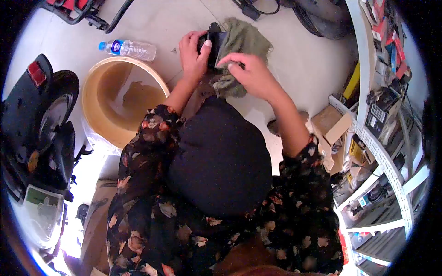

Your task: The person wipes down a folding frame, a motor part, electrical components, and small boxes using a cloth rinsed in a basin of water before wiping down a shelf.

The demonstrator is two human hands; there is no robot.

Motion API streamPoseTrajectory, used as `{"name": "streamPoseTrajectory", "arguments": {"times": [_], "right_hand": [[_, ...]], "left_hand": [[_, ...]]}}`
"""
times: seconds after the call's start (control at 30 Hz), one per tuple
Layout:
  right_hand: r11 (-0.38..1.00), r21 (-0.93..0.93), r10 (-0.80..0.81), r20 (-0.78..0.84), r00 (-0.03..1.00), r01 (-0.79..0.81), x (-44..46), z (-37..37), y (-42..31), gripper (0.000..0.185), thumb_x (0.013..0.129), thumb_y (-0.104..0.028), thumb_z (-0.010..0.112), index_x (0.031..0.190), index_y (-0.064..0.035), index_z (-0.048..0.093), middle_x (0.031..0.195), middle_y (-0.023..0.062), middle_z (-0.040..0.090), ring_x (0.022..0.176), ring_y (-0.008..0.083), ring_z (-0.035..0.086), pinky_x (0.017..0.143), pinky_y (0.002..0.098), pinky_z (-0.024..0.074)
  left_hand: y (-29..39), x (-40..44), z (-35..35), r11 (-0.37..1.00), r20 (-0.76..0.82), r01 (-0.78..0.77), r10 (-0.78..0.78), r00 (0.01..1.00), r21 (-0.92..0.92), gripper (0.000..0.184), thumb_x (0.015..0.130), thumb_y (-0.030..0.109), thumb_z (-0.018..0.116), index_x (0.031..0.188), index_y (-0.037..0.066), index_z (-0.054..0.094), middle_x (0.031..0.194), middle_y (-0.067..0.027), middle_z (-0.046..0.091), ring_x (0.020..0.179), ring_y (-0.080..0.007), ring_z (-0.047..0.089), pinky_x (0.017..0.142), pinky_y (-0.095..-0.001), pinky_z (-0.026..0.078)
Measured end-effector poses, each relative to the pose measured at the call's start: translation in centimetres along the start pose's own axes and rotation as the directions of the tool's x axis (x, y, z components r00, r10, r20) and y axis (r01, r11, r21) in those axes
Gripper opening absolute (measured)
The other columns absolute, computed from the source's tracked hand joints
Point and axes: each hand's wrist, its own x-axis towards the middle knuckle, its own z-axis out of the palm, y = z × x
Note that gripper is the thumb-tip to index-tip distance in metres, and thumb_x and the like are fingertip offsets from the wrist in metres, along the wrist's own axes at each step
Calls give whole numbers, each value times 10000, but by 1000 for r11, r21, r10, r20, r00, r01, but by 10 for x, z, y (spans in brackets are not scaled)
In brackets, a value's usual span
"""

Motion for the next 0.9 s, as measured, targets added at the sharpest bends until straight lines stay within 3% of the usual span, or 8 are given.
{"name": "streamPoseTrajectory", "arguments": {"times": [0.13, 0.27, 0.37, 0.47, 0.6, 0.67, 0.73, 0.9], "right_hand": [[942, 334, 91, -153, 984, -35, -16, 8, -11, 284, 924, -197, 475, 1132, -64, 616, 925, 77, 663, 905, 153, 607, 841, 313, 464], [933, 316, -112, -199, 974, 172, -23, 18, -22, 366, 940, -208, 492, 1290, -104, 520, 1029, 110, 656, 1022, 169, 582, 912, 322, 435], [933, 328, 171, -41, 984, -149, -23, -2, -24, 421, 930, -243, 511, 1328, -106, 493, 1151, 157, 608, 1135, 253, 521, 977, 375, 384], [834, -544, -398, -471, 787, 96, 12, -28, 9, 400, 912, -297, 536, 1279, -140, 552, 1128, 172, 608, 991, 296, 580, 879, 410, 449], [758, -645, -342, -519, 783, -97, 46, -12, 73, 408, 878, -354, 559, 1222, -138, 595, 1067, 174, 594, 898, 327, 584, 811, 434, 471], [819, -535, -111, -505, 856, -209, 59, -1, 72, 410, 863, -352, 563, 1210, -138, 603, 1031, 165, 588, 903, 331, 582, 813, 430, 469], [841, -513, -152, -528, 835, -171, 59, 3, 75, 375, 840, -281, 569, 1184, -144, 623, 978, 141, 587, 885, 332, 584, 797, 429, 472], [831, -539, -217, -538, 814, -134, 49, 7, 93, 361, 823, -240, 565, 1167, -161, 640, 1024, 128, 594, 894, 323, 578, 799, 425, 472]], "left_hand": [[48, -23, -34, 934, 61, -129, 158, 986, -334, 512, 841, 367, 548, 1219, 22, 525, 1264, -167, 469, 1169, -293, 453, 1019, -368, 329], [79, -38, -56, 710, 342, 324, -124, 931, -625, 418, 898, 266, 518, 1227, 10, 499, 1173, -108, 541, 1088, -212, 527, 967, -341, 394], [57, -39, -76, 374, 537, 595, -258, 803, -711, 301, 932, 160, 452, 1194, 22, 509, 1082, -66, 590, 1023, -175, 568, 912, -326, 444], [81, -11, -116, -29, 489, 616, -639, 594, -787, 253, 941, 159, 424, 1124, 26, 537, 1071, -69, 593, 1010, -160, 576, 891, -310, 464], [61, 17, -131, 482, 158, 494, -581, 798, -723, 260, 949, 216, 463, 1099, 22, 551, 1053, -101, 601, 984, -184, 591, 888, -333, 470], [40, 21, -113, 780, 60, 548, -558, 828, -302, 326, 930, 249, 541, 1128, -9, 558, 1064, -116, 602, 989, -206, 583, 888, -323, 454], [19, 12, -70, 966, 205, 243, -220, 954, -94, 454, 909, 281, 570, 1233, -31, 509, 1153, -184, 561, 1109, -270, 519, 966, -342, 395], [-5, 39, -11, 953, 175, 301, -302, 937, 36, 531, 887, 383, 509, 1226, -25, 526, 1168, -258, 569, 1127, -386, 527, 971, -420, 403]]}}
